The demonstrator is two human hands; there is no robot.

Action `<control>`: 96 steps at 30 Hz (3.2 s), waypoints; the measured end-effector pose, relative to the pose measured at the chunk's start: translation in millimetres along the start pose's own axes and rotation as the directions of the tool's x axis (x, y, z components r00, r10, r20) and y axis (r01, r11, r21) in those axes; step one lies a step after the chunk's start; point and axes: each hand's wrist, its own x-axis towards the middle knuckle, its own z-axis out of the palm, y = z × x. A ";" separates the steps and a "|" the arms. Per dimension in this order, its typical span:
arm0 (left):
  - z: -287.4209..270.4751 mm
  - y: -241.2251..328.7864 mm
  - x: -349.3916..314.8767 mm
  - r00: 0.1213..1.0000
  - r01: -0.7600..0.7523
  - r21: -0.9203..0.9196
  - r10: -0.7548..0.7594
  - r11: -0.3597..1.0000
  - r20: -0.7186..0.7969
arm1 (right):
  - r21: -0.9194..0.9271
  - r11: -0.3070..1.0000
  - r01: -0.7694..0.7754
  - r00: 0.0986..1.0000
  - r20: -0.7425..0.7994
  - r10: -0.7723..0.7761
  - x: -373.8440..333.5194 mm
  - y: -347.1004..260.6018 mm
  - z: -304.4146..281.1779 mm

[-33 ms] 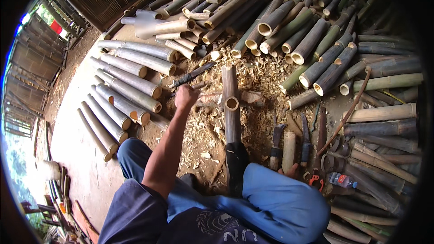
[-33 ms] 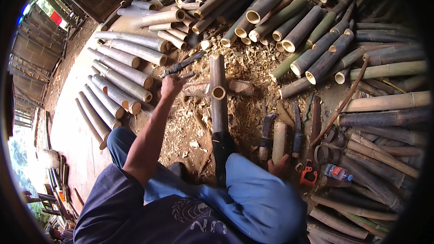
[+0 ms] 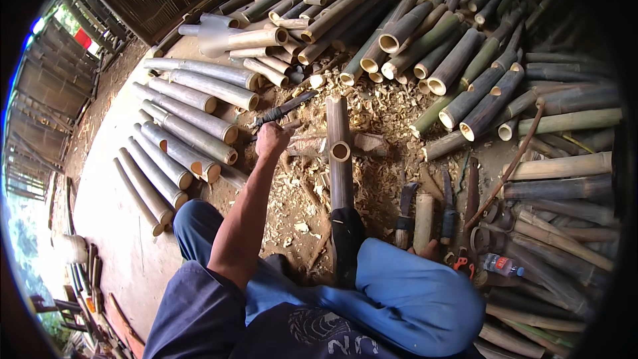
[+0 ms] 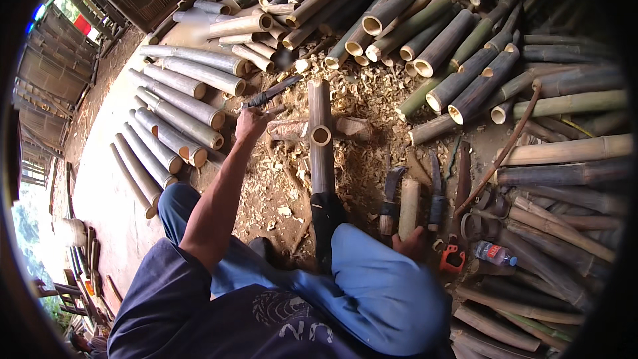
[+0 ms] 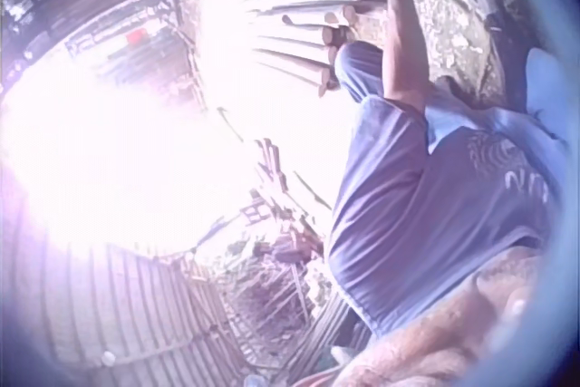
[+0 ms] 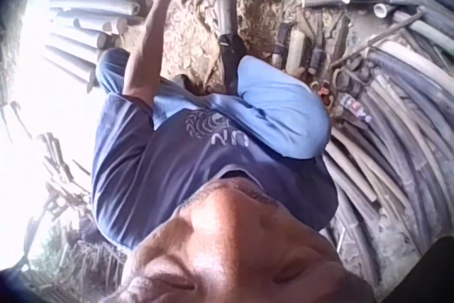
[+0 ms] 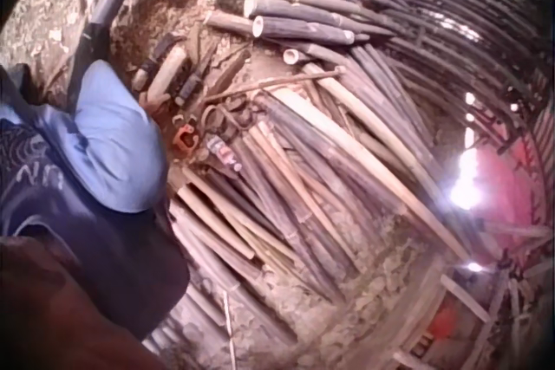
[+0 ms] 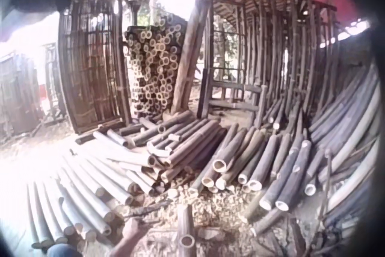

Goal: The person uses a tool to drill holes into segments of bamboo and then fits them together.

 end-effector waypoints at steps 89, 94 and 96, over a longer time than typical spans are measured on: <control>132.5 -36.3 -125.4 0.983 0.180 -0.907 -0.104 0.380 0.152 | 0.402 0.913 0.072 0.821 0.496 -0.283 136.0 -117.6 -256.2; 114.8 -46.3 -90.5 0.893 0.159 -0.878 -0.444 0.452 -0.067 | 0.217 0.903 0.370 0.804 0.413 -0.428 108.3 -86.3 -79.9; 96.5 -52.3 -71.0 0.922 0.081 -0.754 -0.337 0.652 -0.192 | 0.053 0.944 0.325 0.857 0.406 -0.318 88.6 -100.3 -43.2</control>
